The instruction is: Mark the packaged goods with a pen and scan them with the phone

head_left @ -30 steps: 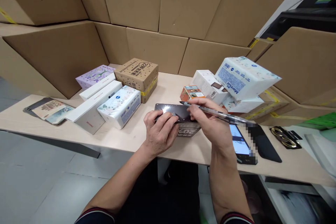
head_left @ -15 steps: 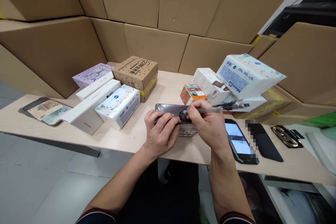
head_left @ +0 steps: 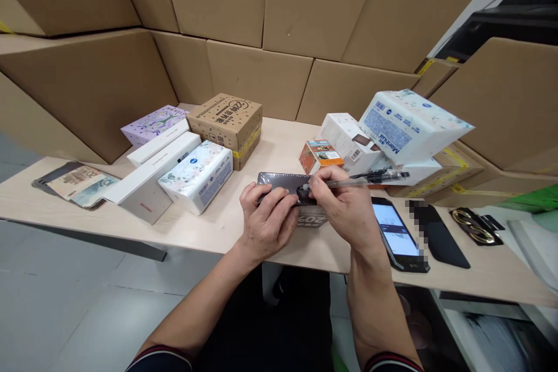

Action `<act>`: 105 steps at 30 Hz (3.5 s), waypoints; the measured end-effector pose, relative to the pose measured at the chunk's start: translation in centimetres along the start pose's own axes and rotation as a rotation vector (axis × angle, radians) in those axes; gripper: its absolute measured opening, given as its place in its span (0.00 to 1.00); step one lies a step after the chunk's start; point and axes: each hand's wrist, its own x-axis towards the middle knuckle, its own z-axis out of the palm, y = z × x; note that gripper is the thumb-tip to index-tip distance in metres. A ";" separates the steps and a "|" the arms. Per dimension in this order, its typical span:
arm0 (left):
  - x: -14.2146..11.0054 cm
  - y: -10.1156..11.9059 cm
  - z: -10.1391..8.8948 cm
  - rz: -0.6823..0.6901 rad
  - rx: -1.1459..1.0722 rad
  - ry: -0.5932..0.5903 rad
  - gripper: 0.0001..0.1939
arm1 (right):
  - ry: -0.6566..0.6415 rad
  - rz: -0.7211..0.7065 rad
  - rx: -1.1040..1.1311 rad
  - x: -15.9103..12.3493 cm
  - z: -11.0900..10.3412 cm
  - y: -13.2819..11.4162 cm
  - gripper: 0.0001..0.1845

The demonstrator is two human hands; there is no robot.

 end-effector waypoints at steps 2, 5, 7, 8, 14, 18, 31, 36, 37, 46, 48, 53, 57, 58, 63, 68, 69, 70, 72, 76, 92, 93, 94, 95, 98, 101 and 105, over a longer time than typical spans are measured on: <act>0.1 0.0 0.0 0.004 -0.001 0.016 0.14 | 0.033 0.009 0.052 -0.2 0.1 0.1 0.12; 0.2 0.0 0.0 0.010 -0.003 0.024 0.14 | 0.207 0.063 0.213 -1.0 0.2 0.4 0.11; 0.3 0.0 -0.1 0.004 -0.002 0.021 0.14 | 0.382 0.096 0.345 -2.0 0.1 0.9 0.11; 0.3 -0.1 -0.1 -0.003 0.000 0.019 0.14 | 0.473 0.101 0.389 -2.6 0.0 1.3 0.11; 0.2 -0.2 0.0 -0.006 0.011 0.020 0.15 | 0.559 0.128 -0.272 -7.4 -2.9 6.6 0.13; -0.1 -0.3 0.3 0.002 0.020 0.047 0.15 | 0.105 0.103 -0.702 -9.3 -4.0 9.3 0.22; -0.6 -0.6 0.2 0.059 0.063 0.049 0.23 | 0.095 0.185 -0.850 -10.4 -3.6 9.4 0.25; -1.0 -0.3 -0.1 0.098 0.032 0.158 0.24 | 0.430 0.442 -0.915 -15.2 -6.5 10.2 0.48; -1.2 -0.3 -0.2 0.121 0.016 0.187 0.23 | 0.423 0.508 -0.914 -15.9 -6.9 10.5 0.52; -2.0 0.3 -1.0 0.359 -0.249 0.108 0.13 | 0.411 0.543 -0.850 -15.8 -6.9 13.0 0.50; -1.8 0.4 -1.0 0.394 -0.306 0.048 0.14 | 0.452 0.533 -0.885 -15.6 -6.5 13.0 0.49; -1.7 0.5 -0.9 0.398 -0.359 -0.009 0.16 | 0.459 0.504 -0.916 -15.7 -6.4 12.8 0.47; -2.0 0.5 -0.9 0.392 -0.358 -0.083 0.17 | 0.397 0.520 -0.928 -16.0 -6.9 12.8 0.46; -2.0 0.5 -0.9 0.396 -0.355 -0.096 0.17 | 0.376 0.518 -0.928 -16.1 -7.1 12.9 0.46; -2.0 0.5 -0.6 0.412 -0.357 -0.069 0.15 | 0.383 0.435 -0.905 -16.4 -7.5 13.0 0.47; -1.9 0.5 -0.4 0.422 -0.358 -0.081 0.16 | 0.464 0.400 -0.865 -16.5 -6.6 12.0 0.46; -1.9 0.5 -0.5 0.419 -0.355 -0.087 0.16 | 0.476 0.390 -0.861 -16.5 -6.4 11.8 0.46; -1.9 0.5 -0.5 0.416 -0.352 -0.091 0.16 | 0.483 0.379 -0.856 -16.6 -6.2 11.5 0.45; -1.8 0.6 -0.5 0.417 -0.348 -0.093 0.17 | 0.492 0.363 -0.843 -16.9 -5.9 11.1 0.44; -1.8 0.6 -0.4 0.421 -0.343 -0.090 0.17 | 0.515 0.375 -0.784 -17.6 -5.6 10.4 0.44; -1.7 1.8 -0.4 0.248 -0.438 -0.043 0.23 | 1.015 0.191 -0.265 -16.0 -3.9 4.0 0.38; -1.7 2.0 -0.3 0.213 -0.460 -0.026 0.25 | 1.010 0.160 -0.255 -15.7 -3.6 3.5 0.38; -1.8 2.1 -0.3 0.191 -0.481 -0.009 0.27 | 1.000 0.129 -0.247 -15.4 -3.2 3.0 0.38; -1.8 2.2 -0.2 0.179 -0.498 0.008 0.29 | 0.979 0.098 -0.241 -15.1 -2.8 2.5 0.37; -2.1 2.2 0.1 0.160 -0.522 0.046 0.34 | 0.893 0.003 -0.249 -14.2 -1.5 1.4 0.37; -2.3 2.0 0.2 0.130 -0.522 0.032 0.37 | 0.775 -0.050 -0.270 -13.4 -0.3 1.1 0.38; -2.4 1.9 0.3 0.122 -0.516 -0.044 0.39 | 0.659 -0.082 -0.323 -12.5 1.4 1.4 0.39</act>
